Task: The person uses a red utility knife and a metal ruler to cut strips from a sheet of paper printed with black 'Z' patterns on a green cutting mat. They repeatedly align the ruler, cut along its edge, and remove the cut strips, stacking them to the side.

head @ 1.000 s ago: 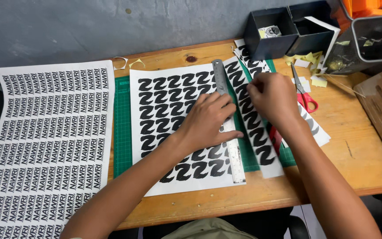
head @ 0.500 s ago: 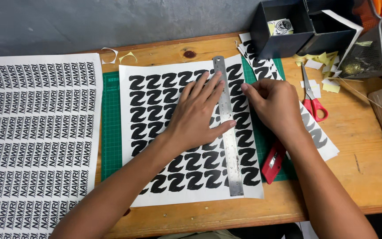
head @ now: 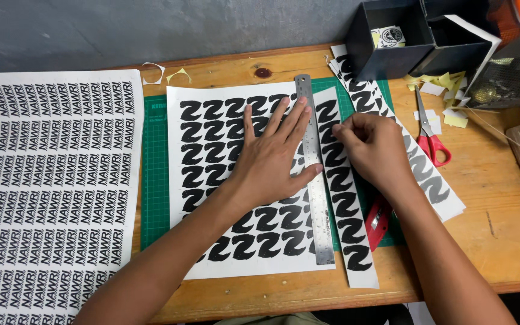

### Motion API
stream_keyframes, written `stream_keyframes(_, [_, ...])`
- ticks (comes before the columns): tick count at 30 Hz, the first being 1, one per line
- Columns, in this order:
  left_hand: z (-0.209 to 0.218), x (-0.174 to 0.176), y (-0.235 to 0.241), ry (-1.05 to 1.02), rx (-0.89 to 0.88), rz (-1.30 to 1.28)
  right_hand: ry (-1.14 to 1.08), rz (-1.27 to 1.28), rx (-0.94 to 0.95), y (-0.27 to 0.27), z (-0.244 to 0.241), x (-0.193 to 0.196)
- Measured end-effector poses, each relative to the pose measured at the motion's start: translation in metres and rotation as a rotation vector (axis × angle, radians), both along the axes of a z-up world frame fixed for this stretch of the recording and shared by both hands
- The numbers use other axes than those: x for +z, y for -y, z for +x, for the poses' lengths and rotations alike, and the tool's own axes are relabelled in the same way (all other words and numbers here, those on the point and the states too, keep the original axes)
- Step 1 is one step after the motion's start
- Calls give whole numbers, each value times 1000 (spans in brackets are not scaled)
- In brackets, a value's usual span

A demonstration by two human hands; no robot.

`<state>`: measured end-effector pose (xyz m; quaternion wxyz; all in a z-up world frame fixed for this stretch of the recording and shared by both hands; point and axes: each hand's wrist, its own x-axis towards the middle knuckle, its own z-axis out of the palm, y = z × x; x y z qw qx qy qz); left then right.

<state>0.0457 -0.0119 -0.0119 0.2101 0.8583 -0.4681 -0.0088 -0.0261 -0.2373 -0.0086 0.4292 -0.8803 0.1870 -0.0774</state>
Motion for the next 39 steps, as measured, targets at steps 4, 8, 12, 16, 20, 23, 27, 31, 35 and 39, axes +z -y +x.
stream_keyframes(4, [1, 5, -3, -6, 1, -16, 64, 67, 3, 5, -9, 5])
stream_keyframes(8, [11, -4, -6, -212, 31, -249, 118, 209, 66, -9, -9, 24])
stream_keyframes(12, [19, -14, -13, -418, 35, -648, 116, 281, 129, -21, -9, 26])
stream_keyframes(16, [20, -10, -13, -423, 13, -657, 103, 259, 156, -24, -8, 18])
stream_keyframes(20, [21, -13, -13, -446, 25, -657, 100, 251, 172, -24, -9, 20])
stream_keyframes(23, [21, -8, -13, -464, 32, -678, 107, 255, 176, -25, -9, 20])
stream_keyframes(27, [19, -4, -13, -461, 21, -692, 126, 249, 163, -25, -9, 19])
stream_keyframes(31, [18, -3, -13, -452, 1, -679, 160, 255, 143, -29, -11, 19])
stream_keyframes(35, [12, 6, -13, -421, -36, -683, 224, 256, 124, -28, -11, 12])
stream_keyframes(39, [2, 7, -5, -485, -35, -726, 316, 215, 77, -23, -10, 5])
